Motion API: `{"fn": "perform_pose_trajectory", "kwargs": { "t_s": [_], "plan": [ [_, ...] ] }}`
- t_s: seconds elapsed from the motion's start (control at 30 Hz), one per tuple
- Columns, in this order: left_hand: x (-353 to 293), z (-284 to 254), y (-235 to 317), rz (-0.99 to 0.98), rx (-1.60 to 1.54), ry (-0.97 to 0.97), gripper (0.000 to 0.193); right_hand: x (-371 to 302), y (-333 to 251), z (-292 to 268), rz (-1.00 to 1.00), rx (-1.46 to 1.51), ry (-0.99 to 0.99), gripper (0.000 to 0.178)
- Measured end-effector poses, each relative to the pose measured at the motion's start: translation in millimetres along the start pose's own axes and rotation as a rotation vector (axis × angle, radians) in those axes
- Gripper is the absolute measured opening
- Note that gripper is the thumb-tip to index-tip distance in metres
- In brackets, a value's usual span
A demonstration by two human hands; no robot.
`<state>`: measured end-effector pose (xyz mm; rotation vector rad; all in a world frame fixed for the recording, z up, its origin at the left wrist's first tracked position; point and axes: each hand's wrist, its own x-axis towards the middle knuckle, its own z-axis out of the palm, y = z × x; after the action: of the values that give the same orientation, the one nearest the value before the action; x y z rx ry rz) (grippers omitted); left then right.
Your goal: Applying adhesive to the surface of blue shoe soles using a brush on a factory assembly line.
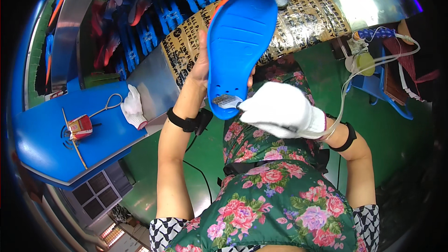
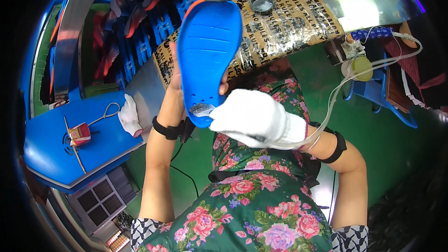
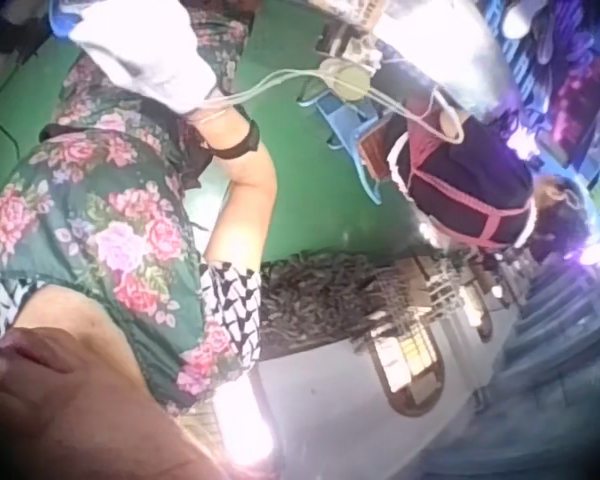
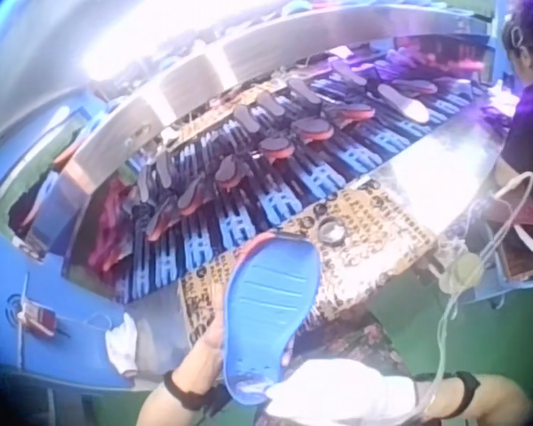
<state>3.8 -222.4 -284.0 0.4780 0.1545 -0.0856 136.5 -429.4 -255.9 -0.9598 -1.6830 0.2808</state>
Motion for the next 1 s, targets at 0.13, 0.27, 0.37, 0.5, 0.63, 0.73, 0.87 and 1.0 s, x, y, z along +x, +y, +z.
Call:
{"fn": "perform_pose_trajectory", "kwargs": {
  "t_s": [0.13,0.27,0.37,0.5,0.63,0.73,0.87,1.0],
  "plan": [
    [0.3,-3.3,6.2,-0.069,0.110,0.098,0.115,-6.7,-3.7,5.6,0.081,0.157,-0.244,0.036],
    [5.1,3.1,8.9,-0.111,0.276,0.339,0.119,14.3,8.2,-11.3,0.120,0.164,-0.022,0.022],
    [14.8,-11.2,14.9,-0.089,0.277,0.326,0.112,8.6,9.0,-9.1,0.309,0.232,0.008,0.017],
    [22.9,-37.8,4.2,0.194,-0.096,0.048,0.092,5.1,11.4,-16.0,0.886,0.775,0.365,0.020],
    [26.5,-45.1,-1.5,0.665,0.012,0.291,0.068,8.1,27.1,-9.1,0.938,0.993,0.741,0.022],
    [6.5,-43.9,-8.9,0.833,-0.546,0.273,0.062,4.1,38.3,-3.2,0.916,1.041,0.762,0.023],
    [-29.1,-9.4,-46.8,0.661,-0.425,0.303,0.075,-0.2,48.7,5.2,0.949,1.053,0.781,0.022],
    [-35.0,-1.5,-91.2,0.370,-0.638,0.149,0.093,7.9,48.4,7.6,0.944,1.043,0.756,0.020]
  ]
}}
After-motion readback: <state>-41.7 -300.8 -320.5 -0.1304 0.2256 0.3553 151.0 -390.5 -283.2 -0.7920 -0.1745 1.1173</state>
